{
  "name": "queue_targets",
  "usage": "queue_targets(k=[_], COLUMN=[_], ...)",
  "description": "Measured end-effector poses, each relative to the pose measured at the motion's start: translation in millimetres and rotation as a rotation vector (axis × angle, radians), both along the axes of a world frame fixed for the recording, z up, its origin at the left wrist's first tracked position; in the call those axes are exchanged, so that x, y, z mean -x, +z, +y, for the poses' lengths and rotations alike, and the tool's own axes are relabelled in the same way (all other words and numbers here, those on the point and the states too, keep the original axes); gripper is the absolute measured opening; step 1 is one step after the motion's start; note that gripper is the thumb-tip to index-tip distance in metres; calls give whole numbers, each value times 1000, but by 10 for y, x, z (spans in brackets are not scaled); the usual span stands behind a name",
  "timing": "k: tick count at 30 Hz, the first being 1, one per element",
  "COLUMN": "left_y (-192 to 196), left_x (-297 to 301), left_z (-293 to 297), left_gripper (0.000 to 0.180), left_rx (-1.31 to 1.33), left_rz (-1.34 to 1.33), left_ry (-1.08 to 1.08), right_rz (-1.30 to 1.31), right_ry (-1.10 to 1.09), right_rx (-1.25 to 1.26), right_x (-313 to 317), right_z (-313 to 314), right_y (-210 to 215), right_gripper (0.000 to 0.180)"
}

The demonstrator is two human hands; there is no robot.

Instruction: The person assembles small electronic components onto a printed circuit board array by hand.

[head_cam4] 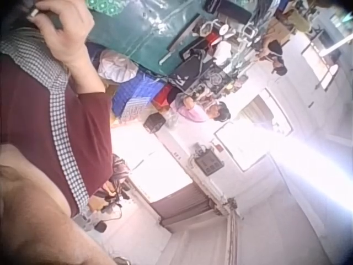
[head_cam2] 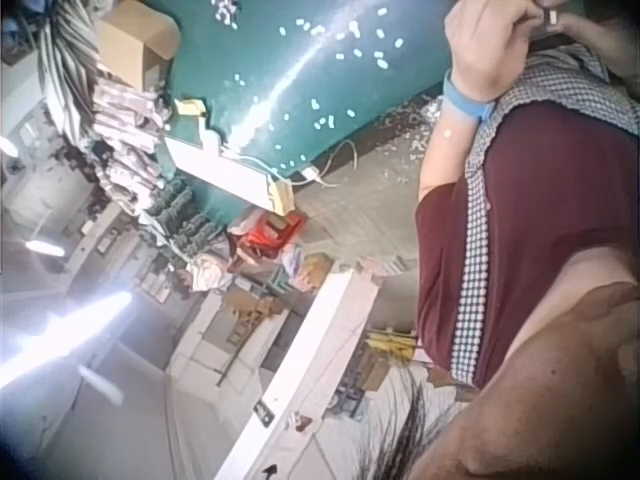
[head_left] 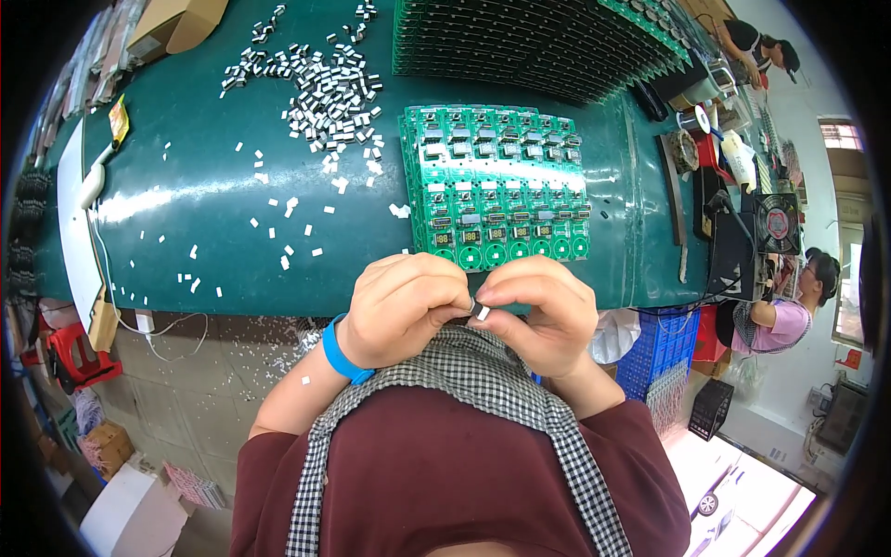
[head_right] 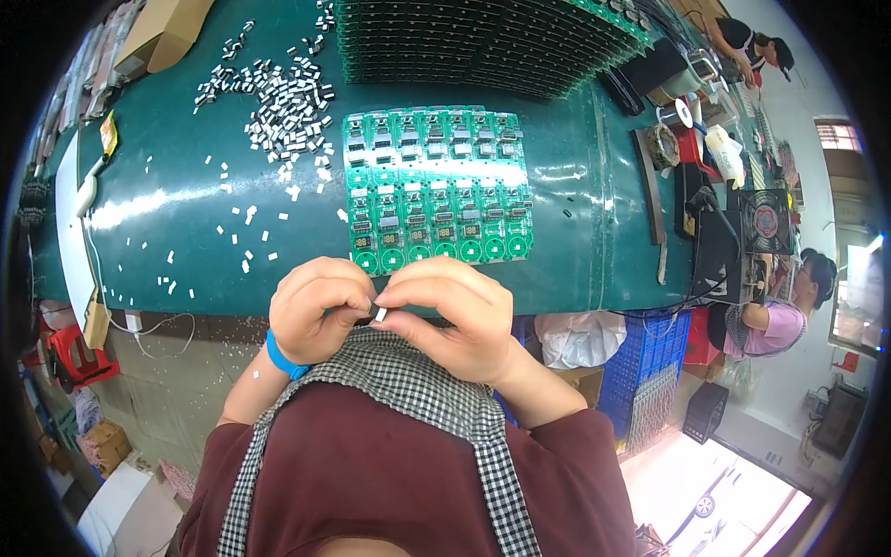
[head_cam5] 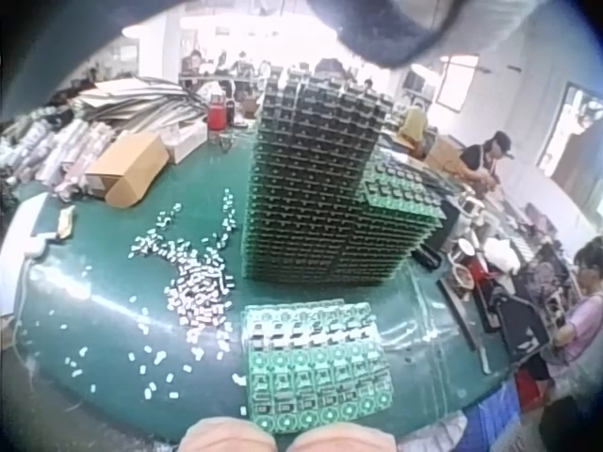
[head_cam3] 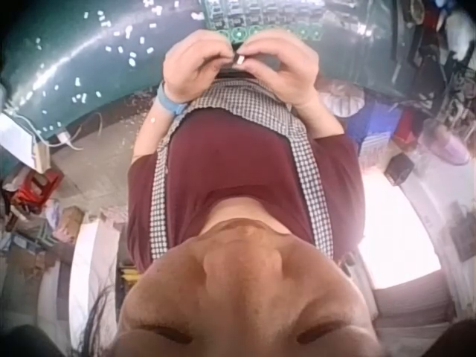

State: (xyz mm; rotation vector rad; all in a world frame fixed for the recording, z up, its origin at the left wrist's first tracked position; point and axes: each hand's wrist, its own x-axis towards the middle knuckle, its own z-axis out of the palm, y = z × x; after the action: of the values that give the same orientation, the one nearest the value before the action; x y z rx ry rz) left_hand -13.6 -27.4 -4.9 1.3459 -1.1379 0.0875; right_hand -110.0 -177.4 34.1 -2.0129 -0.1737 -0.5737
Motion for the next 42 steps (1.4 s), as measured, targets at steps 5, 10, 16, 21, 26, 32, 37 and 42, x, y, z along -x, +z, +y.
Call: queue_targets(k=[5, 10, 16, 21, 26, 32, 37, 42], left_y=[-13, 34, 54, 39, 35, 53, -318, -583], left_x=[0, 14, 1, 27, 42, -288, -914, -1052], left_z=[-15, -9, 19, 28, -22, 88, -115, -141], left_gripper=[19, 24, 28, 26, 22, 14, 20, 13], left_rx=[17, -25, -58, -47, -20, -238, -693, -800], left_rz=[-28, 7, -187, -141, -179, -143, -157, -217], left_ry=[15, 28, 136, 155, 186, 220, 550, 500], right_rz=[-1, 24, -80, -104, -95, 64, 106, 149], right_ry=[80, 101, -66, -95, -121, -362, -289, -218], right_rx=[46, 126, 217, 188, 163, -47, 385, 548], right_x=[-45, -65, 21, 44, 73, 132, 75, 52], right_z=[-18, -48, 12, 22, 12, -336, -753, -793], right_y=[17, 80, 22, 0, -12, -5, 99, 140], right_gripper=[24, 24, 24, 23, 21, 19, 18, 17])
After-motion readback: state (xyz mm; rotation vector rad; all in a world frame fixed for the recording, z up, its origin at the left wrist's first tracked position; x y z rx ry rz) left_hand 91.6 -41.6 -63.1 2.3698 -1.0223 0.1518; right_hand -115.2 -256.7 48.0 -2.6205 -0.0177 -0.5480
